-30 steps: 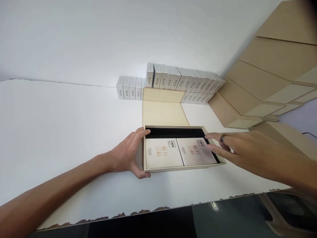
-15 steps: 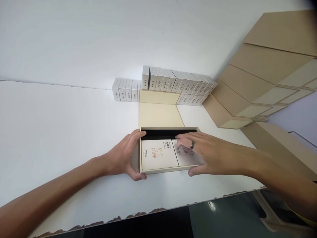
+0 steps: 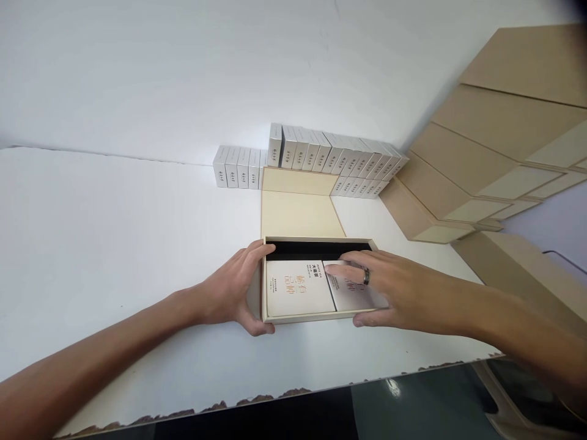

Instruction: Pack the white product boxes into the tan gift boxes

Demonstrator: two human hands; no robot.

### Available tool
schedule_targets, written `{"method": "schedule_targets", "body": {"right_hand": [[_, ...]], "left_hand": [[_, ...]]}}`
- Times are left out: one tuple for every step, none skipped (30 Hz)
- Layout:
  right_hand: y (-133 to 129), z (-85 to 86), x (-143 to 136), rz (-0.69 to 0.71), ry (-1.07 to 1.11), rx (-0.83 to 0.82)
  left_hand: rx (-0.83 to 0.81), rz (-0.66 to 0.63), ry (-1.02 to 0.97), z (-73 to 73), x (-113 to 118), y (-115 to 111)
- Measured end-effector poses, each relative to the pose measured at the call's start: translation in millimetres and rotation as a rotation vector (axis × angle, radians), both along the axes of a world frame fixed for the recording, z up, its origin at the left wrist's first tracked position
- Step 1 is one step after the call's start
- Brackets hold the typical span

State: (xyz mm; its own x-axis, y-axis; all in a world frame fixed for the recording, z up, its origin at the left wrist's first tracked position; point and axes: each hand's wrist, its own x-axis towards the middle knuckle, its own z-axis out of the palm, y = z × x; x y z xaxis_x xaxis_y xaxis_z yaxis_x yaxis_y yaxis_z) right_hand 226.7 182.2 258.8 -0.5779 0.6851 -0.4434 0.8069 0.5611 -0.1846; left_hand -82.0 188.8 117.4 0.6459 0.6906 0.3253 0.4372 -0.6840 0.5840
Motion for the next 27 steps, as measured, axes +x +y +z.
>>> {"method": "schedule_targets", "body": {"right_hand": [[-1, 0.3, 1, 0.002, 0.0, -0.002], [-2, 0.3, 1, 0.002, -0.004, -0.005], [-3, 0.1, 1, -0.001, -0.008, -0.006], [-3, -0.3, 0, -0.004, -0.013, -0.007], [-4, -0.9, -1, -0.006, -0.015, -0.01], [-5, -1.6, -3, -0.004, -0.011, -0.014], [-5, -2.4, -5, 0.001, -0.004, -0.019], [-5, -3.2, -7, 0.008, 0.005, -0.025], [-4, -3.8, -9, 0.012, 0.014, -0.032], [-3, -4.0, -10, 0.012, 0.022, -0.037], [-3, -3.9, -11, 0.009, 0.026, -0.038], [-2, -3.3, -11, 0.003, 0.026, -0.039], [-1, -2.3, -11, -0.006, 0.021, -0.043], [-1, -1.1, -11, -0.014, 0.016, -0.048], [0, 0.2, -10, -0.021, 0.01, -0.051], [0, 1.3, -9, -0.027, 0.005, -0.05], [0, 2.1, -8, -0.031, 0.003, -0.051], [0, 2.4, -8, -0.032, 0.002, -0.053], [0, 2.3, -7, -0.029, 0.001, -0.051], [1, 1.8, -6, -0.022, -0.002, -0.043], [2, 1.2, -6, -0.01, -0.008, -0.03], [2, 0.6, -6, 0.005, -0.018, -0.014], [3, 0.2, -6, 0.022, -0.028, 0.004], [5, 0.3, -7, 0.036, -0.039, 0.019], [6, 0.7, -7, 0.045, -0.053, 0.02], [6, 1.5, -8, 0.045, -0.07, 0.009], [7, 2.5, -8, 0.042, -0.084, -0.008]], "left_hand": [[0.002, -0.001, 0.0, 0.1, 0, 0], [0.0, 0.0, 0.005, 0.3, 0, -1], [-0.005, 0.003, 0.011, 0.5, -1, -1], [-0.011, 0.006, 0.018, 0.8, -1, -1], [-0.019, 0.011, 0.025, 1.1, -1, -2], [-0.026, 0.016, 0.029, 1.3, -1, -2], [-0.029, 0.019, 0.03, 1.5, -1, -2], [-0.028, 0.021, 0.03, 1.6, -2, -2], [-0.025, 0.024, 0.031, 1.6, -2, -2], [-0.022, 0.025, 0.032, 1.4, -2, -2], [-0.019, 0.025, 0.033, 1.1, -2, -2], [-0.018, 0.024, 0.03, 0.7, -2, -2], [-0.021, 0.021, 0.027, 0.2, -2, -2], [-0.026, 0.019, 0.022, -0.3, -2, -1], [-0.028, 0.016, 0.015, -0.7, -2, -1], [-0.03, 0.014, 0.011, -0.9, -2, -1], [-0.034, 0.014, 0.008, -0.9, -2, -1], [-0.037, 0.014, 0.008, -0.8, -1, -1], [-0.039, 0.013, 0.007, -0.6, -1, -1], [-0.042, 0.012, 0.008, -0.4, -1, -1], [-0.045, 0.01, 0.009, -0.2, -1, -1], [-0.047, 0.008, 0.012, -0.1, -1, -1], [-0.044, 0.007, 0.01, -0.3, -1, -1], [-0.04, 0.005, 0.006, -0.5, -1, 0], [-0.036, 0.002, 0.002, -0.9, -1, 0], [-0.034, 0.001, -0.002, -1.2, -2, 0], [-0.031, -0.002, -0.007, -1.5, -1, 0]]}}
